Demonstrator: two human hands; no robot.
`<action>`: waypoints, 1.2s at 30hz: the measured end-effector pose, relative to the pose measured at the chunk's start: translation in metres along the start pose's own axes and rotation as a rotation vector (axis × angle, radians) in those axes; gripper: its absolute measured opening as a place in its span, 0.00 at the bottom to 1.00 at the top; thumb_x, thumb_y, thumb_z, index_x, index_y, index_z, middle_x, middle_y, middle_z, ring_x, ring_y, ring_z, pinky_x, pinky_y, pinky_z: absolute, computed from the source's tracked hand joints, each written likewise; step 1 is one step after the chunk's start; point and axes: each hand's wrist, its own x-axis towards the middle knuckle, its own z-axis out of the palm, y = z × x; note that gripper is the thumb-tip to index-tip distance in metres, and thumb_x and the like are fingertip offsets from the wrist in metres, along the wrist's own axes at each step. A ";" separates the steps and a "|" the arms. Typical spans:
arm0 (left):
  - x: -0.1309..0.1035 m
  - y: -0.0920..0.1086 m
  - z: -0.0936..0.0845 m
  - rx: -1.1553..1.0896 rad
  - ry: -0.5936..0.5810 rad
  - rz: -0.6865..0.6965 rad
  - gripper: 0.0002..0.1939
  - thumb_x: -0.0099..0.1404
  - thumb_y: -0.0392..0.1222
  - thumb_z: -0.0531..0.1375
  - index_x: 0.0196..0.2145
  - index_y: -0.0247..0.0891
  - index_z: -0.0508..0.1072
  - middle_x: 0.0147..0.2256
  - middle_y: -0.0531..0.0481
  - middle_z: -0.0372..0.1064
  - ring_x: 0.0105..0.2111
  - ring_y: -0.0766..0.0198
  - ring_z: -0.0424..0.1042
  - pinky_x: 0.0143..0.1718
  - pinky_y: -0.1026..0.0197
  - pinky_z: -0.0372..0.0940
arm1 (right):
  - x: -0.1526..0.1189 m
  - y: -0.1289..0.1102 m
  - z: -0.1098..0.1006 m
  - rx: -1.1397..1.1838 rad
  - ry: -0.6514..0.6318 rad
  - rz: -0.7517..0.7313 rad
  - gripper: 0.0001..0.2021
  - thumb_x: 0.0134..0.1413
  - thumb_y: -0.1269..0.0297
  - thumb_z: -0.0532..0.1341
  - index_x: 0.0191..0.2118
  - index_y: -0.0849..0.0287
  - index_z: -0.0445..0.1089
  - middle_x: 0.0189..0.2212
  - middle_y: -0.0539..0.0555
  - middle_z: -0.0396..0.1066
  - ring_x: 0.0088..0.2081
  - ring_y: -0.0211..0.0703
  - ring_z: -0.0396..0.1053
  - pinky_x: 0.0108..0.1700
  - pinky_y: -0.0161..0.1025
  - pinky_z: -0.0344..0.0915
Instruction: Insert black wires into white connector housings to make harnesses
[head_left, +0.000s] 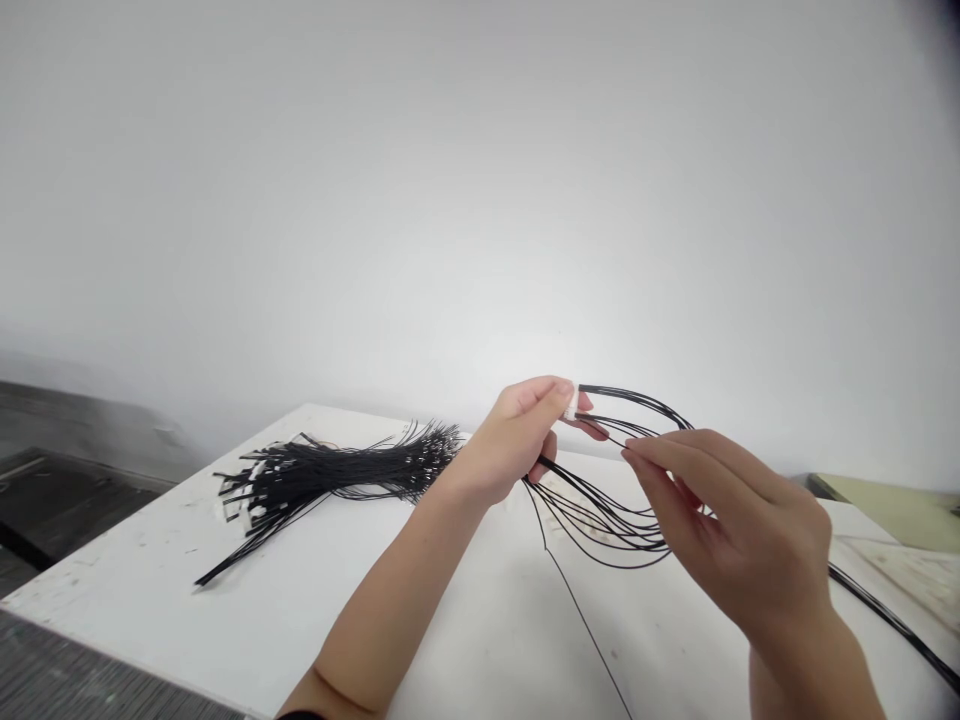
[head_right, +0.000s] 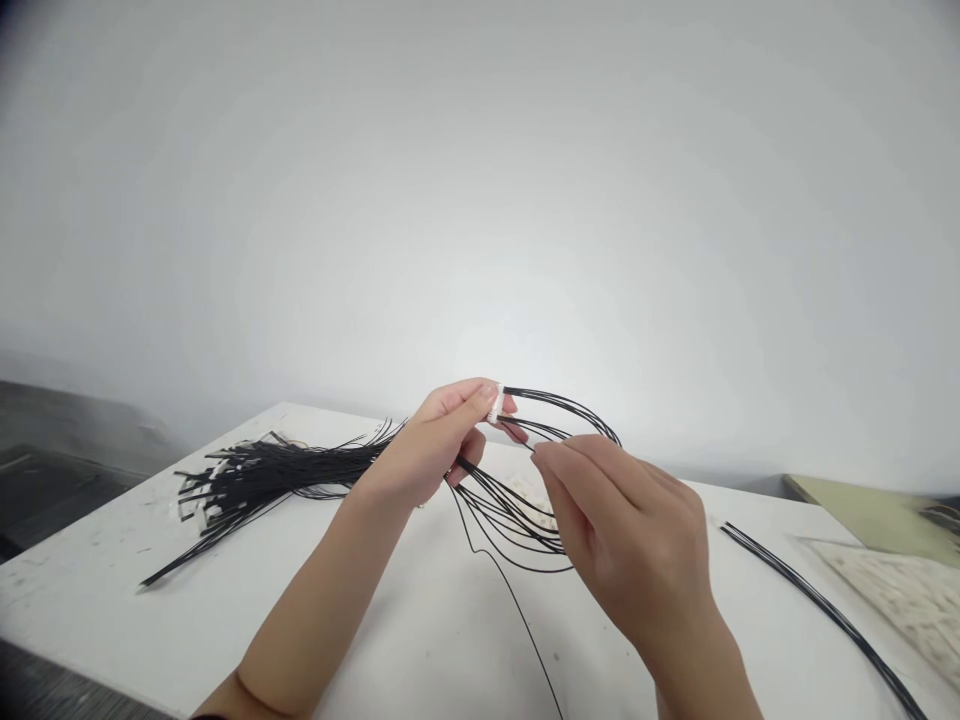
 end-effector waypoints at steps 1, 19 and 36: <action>0.000 0.000 0.000 0.002 -0.001 0.002 0.15 0.68 0.50 0.53 0.31 0.38 0.70 0.34 0.43 0.76 0.14 0.77 0.49 0.12 0.71 0.44 | 0.000 0.000 0.000 -0.036 0.001 0.005 0.10 0.52 0.78 0.62 0.38 0.56 0.68 0.28 0.47 0.72 0.24 0.30 0.62 0.28 0.32 0.59; -0.001 -0.002 0.002 0.128 0.005 -0.047 0.16 0.67 0.53 0.53 0.35 0.39 0.73 0.27 0.53 0.61 0.15 0.77 0.50 0.10 0.73 0.51 | 0.001 -0.004 0.016 -0.095 0.093 0.039 0.12 0.46 0.78 0.68 0.37 0.57 0.72 0.26 0.45 0.71 0.22 0.27 0.58 0.25 0.31 0.55; 0.004 -0.008 0.008 -0.036 -0.024 -0.071 0.16 0.67 0.52 0.54 0.33 0.37 0.73 0.37 0.47 0.69 0.14 0.81 0.51 0.09 0.72 0.46 | 0.001 -0.002 0.015 -0.134 0.094 -0.015 0.14 0.45 0.81 0.67 0.37 0.58 0.69 0.24 0.45 0.70 0.22 0.29 0.60 0.24 0.32 0.56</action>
